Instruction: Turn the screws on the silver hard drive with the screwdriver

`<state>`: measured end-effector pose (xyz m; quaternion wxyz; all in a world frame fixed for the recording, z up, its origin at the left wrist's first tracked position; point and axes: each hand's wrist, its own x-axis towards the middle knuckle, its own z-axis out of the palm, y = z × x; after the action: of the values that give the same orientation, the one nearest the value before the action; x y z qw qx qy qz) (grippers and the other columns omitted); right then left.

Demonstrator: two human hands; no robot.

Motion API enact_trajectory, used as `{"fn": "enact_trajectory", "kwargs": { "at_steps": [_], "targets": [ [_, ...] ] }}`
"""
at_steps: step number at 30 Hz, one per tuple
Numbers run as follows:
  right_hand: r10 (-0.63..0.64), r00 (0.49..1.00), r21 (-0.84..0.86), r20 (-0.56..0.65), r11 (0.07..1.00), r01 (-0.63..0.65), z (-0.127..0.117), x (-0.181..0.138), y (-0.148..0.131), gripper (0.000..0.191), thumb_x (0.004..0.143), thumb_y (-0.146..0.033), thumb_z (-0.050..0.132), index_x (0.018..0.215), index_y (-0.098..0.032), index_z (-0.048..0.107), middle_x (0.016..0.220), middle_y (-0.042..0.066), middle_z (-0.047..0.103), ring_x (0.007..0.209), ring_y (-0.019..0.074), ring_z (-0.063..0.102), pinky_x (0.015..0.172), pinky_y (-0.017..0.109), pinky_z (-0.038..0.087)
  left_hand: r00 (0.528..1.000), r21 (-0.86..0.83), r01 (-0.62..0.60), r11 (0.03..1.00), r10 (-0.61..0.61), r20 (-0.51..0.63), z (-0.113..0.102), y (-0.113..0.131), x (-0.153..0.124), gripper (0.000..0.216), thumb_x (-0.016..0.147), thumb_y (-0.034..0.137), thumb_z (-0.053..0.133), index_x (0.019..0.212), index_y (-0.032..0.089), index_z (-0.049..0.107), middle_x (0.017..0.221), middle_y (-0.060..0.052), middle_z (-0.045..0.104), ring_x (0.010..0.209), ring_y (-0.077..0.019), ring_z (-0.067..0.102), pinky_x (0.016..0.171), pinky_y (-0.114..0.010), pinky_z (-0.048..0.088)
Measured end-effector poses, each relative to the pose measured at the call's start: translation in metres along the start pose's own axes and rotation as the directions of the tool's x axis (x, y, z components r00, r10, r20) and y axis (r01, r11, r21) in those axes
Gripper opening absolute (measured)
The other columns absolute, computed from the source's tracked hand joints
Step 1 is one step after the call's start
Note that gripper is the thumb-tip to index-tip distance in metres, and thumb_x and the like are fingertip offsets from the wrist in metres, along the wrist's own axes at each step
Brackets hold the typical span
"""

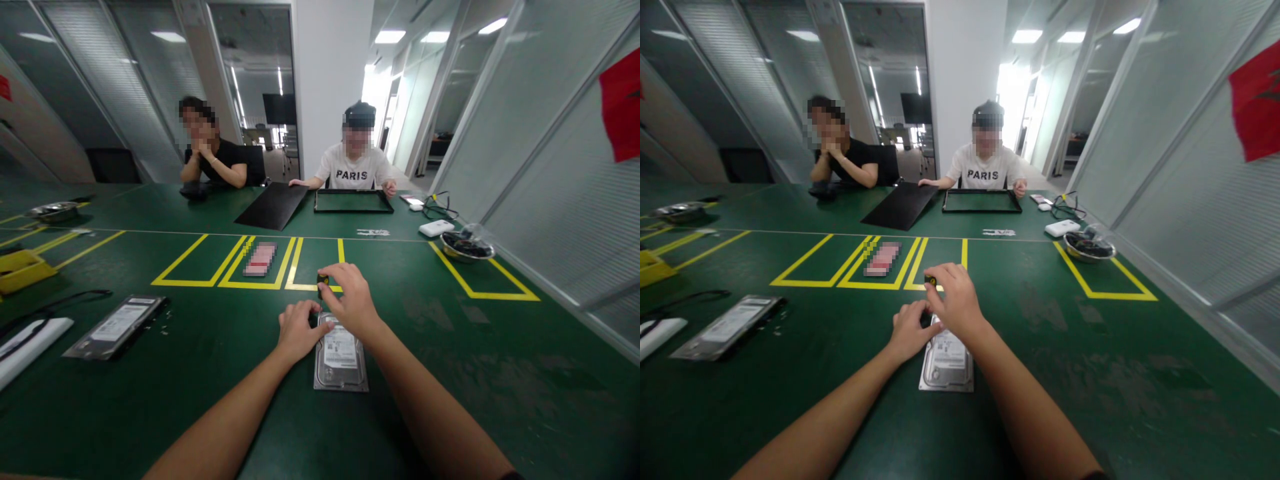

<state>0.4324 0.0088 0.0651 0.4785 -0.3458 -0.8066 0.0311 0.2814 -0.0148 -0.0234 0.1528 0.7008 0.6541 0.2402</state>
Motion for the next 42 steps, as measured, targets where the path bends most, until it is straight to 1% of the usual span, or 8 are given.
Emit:
{"fn": "enact_trajectory", "kwargs": {
  "at_steps": [5,11,15,22,29,33,39,42],
  "targets": [
    [-0.022,1.000,0.015,-0.001,1.000,0.022,-0.0003,0.0003,-0.0015,0.023,0.087,-0.015,0.053,0.106,-0.020,0.063,0.103,0.008,0.069,0.094,0.0227,0.059,0.085,0.040,0.046,1.000,-0.006,-0.001,1.000,0.001,-0.005,0.0000,-0.0001,0.0003,0.035,0.074,0.053,0.069,0.093,0.026,0.057,0.098,0.000,0.064,0.094,-0.0238,0.051,0.077,-0.033,0.031],
    [0.053,0.998,0.020,-0.021,0.998,-0.052,0.0031,-0.0015,0.0024,0.019,0.086,-0.026,0.063,0.103,-0.019,0.066,0.096,0.009,0.061,0.092,0.0223,0.057,0.084,0.038,0.048,1.000,-0.017,0.003,1.000,-0.003,-0.001,0.0001,0.0003,0.0009,0.035,0.074,0.053,0.069,0.093,0.026,0.057,0.098,0.001,0.064,0.093,-0.0235,0.051,0.076,-0.033,0.030],
    [0.038,0.999,-0.004,-0.001,0.999,-0.038,0.0014,-0.0003,0.0018,0.015,0.088,-0.021,0.057,0.101,-0.020,0.065,0.094,0.008,0.065,0.092,0.0226,0.057,0.083,0.039,0.047,1.000,-0.029,-0.008,1.000,0.008,-0.004,-0.0006,0.0009,0.0007,0.034,0.074,0.052,0.070,0.094,0.027,0.058,0.098,0.002,0.064,0.093,-0.0232,0.051,0.077,-0.033,0.030],
    [-0.019,1.000,0.011,0.007,1.000,0.019,-0.0018,0.0006,-0.0006,0.023,0.086,-0.013,0.052,0.106,-0.018,0.063,0.104,0.008,0.070,0.094,0.0224,0.059,0.086,0.040,0.045,1.000,-0.015,0.004,1.000,-0.004,-0.009,-0.0003,0.0012,0.0005,0.035,0.073,0.052,0.070,0.092,0.025,0.058,0.098,0.000,0.064,0.093,-0.0238,0.051,0.077,-0.033,0.031],
    [0.044,0.999,0.015,-0.003,0.999,-0.043,0.0006,-0.0008,0.0021,0.018,0.086,-0.026,0.062,0.102,-0.019,0.066,0.097,0.009,0.062,0.093,0.0225,0.057,0.084,0.038,0.047,1.000,-0.023,0.001,1.000,-0.001,-0.017,0.0004,-0.0003,0.0009,0.036,0.073,0.053,0.071,0.093,0.025,0.058,0.097,0.000,0.064,0.093,-0.0240,0.052,0.077,-0.034,0.031],
    [0.039,0.999,0.006,0.009,0.999,-0.039,-0.0013,0.0009,0.0011,0.014,0.087,-0.021,0.058,0.099,-0.019,0.065,0.092,0.008,0.064,0.091,0.0225,0.057,0.083,0.038,0.047,1.000,-0.043,-0.002,0.999,0.001,-0.016,-0.0012,0.0010,-0.0004,0.035,0.072,0.052,0.071,0.093,0.026,0.058,0.098,0.001,0.064,0.094,-0.0238,0.052,0.077,-0.034,0.031],
    [-0.001,1.000,0.020,0.023,1.000,0.000,-0.0026,0.0014,-0.0005,0.021,0.087,-0.013,0.052,0.103,-0.018,0.063,0.102,0.008,0.069,0.095,0.0222,0.059,0.087,0.039,0.046,1.000,-0.029,0.014,0.999,-0.014,-0.007,-0.0029,0.0025,-0.0003,0.036,0.073,0.052,0.070,0.093,0.025,0.057,0.100,0.000,0.065,0.096,-0.0245,0.052,0.079,-0.034,0.032],
    [0.008,1.000,0.029,0.015,1.000,-0.008,-0.0017,0.0002,-0.0002,0.020,0.087,-0.015,0.054,0.104,-0.017,0.064,0.104,0.009,0.066,0.098,0.0224,0.058,0.088,0.039,0.046,1.000,-0.025,0.022,0.999,-0.022,-0.003,-0.0024,0.0022,0.0000,0.036,0.073,0.052,0.070,0.093,0.025,0.057,0.100,-0.001,0.065,0.097,-0.0250,0.053,0.080,-0.034,0.032]
  ]
}}
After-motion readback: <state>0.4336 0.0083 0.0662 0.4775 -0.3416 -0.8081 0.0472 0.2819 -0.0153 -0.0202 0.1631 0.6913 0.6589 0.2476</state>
